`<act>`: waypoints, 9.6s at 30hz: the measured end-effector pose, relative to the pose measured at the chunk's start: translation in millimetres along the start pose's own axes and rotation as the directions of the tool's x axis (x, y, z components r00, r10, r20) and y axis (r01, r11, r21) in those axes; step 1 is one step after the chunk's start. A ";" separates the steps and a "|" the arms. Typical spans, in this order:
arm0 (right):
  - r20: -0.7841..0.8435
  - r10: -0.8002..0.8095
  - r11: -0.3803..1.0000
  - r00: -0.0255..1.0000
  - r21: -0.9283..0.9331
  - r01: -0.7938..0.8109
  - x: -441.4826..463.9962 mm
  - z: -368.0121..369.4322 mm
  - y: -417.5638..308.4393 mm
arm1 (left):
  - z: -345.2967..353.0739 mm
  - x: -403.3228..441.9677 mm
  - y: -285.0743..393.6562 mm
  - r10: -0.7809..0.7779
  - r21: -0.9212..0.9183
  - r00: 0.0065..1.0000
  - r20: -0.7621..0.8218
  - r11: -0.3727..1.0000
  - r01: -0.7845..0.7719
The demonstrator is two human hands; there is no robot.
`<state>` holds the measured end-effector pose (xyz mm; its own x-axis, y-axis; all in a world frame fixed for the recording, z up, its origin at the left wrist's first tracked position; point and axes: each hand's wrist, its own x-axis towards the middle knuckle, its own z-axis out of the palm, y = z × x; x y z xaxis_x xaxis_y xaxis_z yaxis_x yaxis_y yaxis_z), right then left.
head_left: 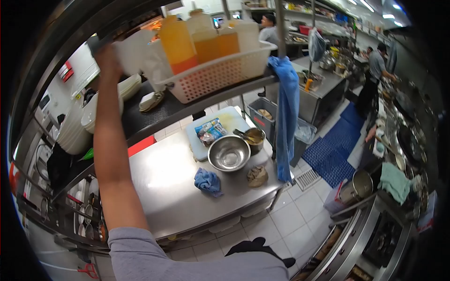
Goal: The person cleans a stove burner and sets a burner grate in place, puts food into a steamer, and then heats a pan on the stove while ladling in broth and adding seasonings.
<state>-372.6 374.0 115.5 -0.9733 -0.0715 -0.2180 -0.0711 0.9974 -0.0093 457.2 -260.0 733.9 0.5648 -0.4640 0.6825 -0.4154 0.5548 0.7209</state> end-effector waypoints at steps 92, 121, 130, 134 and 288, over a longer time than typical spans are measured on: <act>-0.138 0.662 0.453 0.736 0.856 -0.247 -126.2 -62.2 95.8 | 217.6 -942.8 434.7 0.814 0.668 -0.553 0.175 0.315 0.674; -0.058 0.646 0.548 0.761 0.730 -0.409 -105.4 -71.8 70.8 | 227.4 -967.3 450.3 0.792 0.585 -0.528 0.307 0.281 0.761; -0.155 0.629 0.584 0.762 0.740 -0.332 -112.1 -60.3 71.0 | 228.8 -977.6 453.4 0.790 0.587 -0.524 0.318 0.270 0.763; -0.199 0.643 0.602 0.740 0.728 -0.327 -109.3 -56.3 79.8 | 231.8 -976.5 450.3 0.786 0.591 -0.523 0.330 0.260 0.764; 0.220 0.665 0.165 0.714 0.889 -0.428 -69.9 -29.9 121.6 | 283.9 -907.3 -41.4 -0.007 -0.029 -0.492 0.870 0.997 -0.066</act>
<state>-319.7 500.1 158.8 -0.6940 0.6134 -0.3770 0.5987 0.2008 -0.7754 -240.5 -58.1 119.1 -0.8956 -0.3769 -0.2363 -0.4310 0.6036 0.6707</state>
